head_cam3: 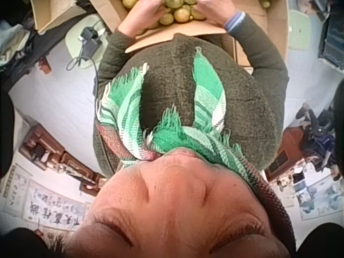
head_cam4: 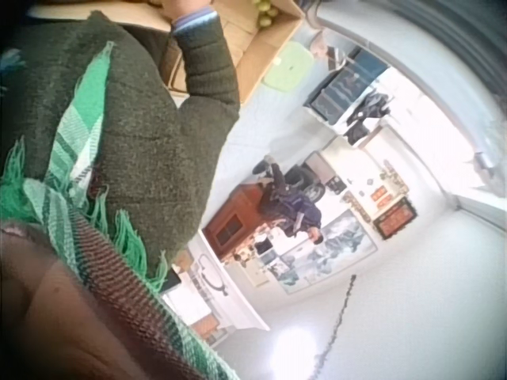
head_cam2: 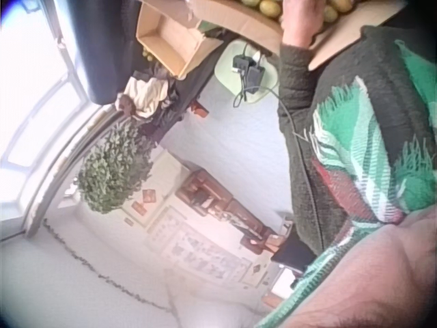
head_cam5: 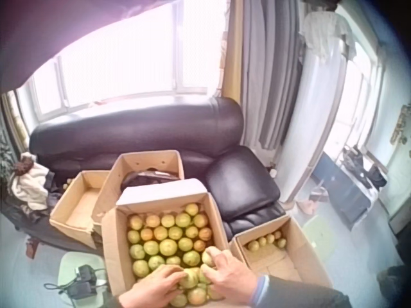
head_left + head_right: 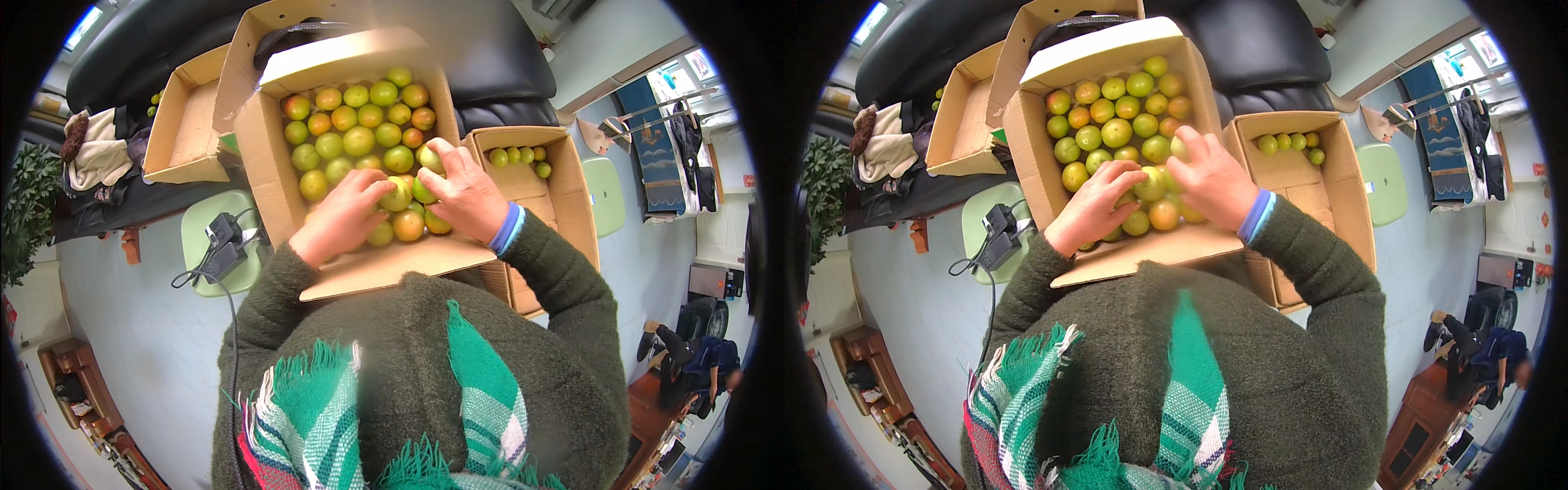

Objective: The person transfers green and yellow round fruits from one cardboard box to another, arranging them by hand. The person places the fruits one by one into the receiving box, filling it gradually.

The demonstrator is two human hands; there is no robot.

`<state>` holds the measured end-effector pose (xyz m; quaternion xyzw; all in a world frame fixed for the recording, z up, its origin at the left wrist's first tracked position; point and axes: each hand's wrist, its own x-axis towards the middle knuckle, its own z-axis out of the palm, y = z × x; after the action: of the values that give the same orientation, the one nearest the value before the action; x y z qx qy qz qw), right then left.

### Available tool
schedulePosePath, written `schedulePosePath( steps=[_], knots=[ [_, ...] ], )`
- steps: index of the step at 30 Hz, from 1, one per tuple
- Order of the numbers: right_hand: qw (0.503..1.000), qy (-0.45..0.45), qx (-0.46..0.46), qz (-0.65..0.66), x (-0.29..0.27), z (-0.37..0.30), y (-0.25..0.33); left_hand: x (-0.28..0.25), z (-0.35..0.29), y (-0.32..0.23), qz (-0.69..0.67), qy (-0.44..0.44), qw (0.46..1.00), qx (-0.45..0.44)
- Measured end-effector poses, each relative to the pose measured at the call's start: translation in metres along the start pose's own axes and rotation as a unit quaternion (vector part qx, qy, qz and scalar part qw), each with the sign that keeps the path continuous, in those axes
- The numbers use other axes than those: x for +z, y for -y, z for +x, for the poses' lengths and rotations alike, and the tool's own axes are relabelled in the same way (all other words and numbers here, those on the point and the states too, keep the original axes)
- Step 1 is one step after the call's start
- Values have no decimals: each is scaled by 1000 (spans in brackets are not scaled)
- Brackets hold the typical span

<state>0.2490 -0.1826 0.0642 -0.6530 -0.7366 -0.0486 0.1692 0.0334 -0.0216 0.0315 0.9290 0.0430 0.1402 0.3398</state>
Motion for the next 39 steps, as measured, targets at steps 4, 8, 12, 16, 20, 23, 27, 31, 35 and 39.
schedulePosePath(
  steps=[4, 8, 12, 16, 20, 23, 27, 31, 35, 39],
  knots=[
    [994, 102, 34, 24, 4, -1, -4, 1, -1, 2, -7, -2, 1000, 2],
    [980, 183, 54, 52, 1, 0, -8, 1, -1, 2, -9, -4, 1000, 6],
    [988, 129, 23, 87, -4, 3, -17, 0, -1, 1, -4, -7, 1000, 6],
    [998, 30, -10, 51, -7, 11, -36, -1, -2, 0, -10, -9, 1000, 9],
    [998, 50, -26, -20, -1, 9, -35, -1, -1, 0, -9, -4, 1000, 3],
    [995, 59, -50, -58, 6, 10, -32, -1, -1, 0, -9, -4, 1000, 3],
    [991, 96, -46, -85, 6, 8, -31, 0, -1, 1, -5, -3, 1000, 2],
    [990, 81, -51, -101, 6, 5, -31, 1, -1, 2, -9, -9, 1000, 4],
    [992, 60, -40, -105, 8, 4, -28, 1, 0, 2, -11, -12, 1000, 1],
    [1000, 1, -18, -18, -1, -2, -26, -2, 1, 0, -20, -7, 1000, -6]
  ],
)
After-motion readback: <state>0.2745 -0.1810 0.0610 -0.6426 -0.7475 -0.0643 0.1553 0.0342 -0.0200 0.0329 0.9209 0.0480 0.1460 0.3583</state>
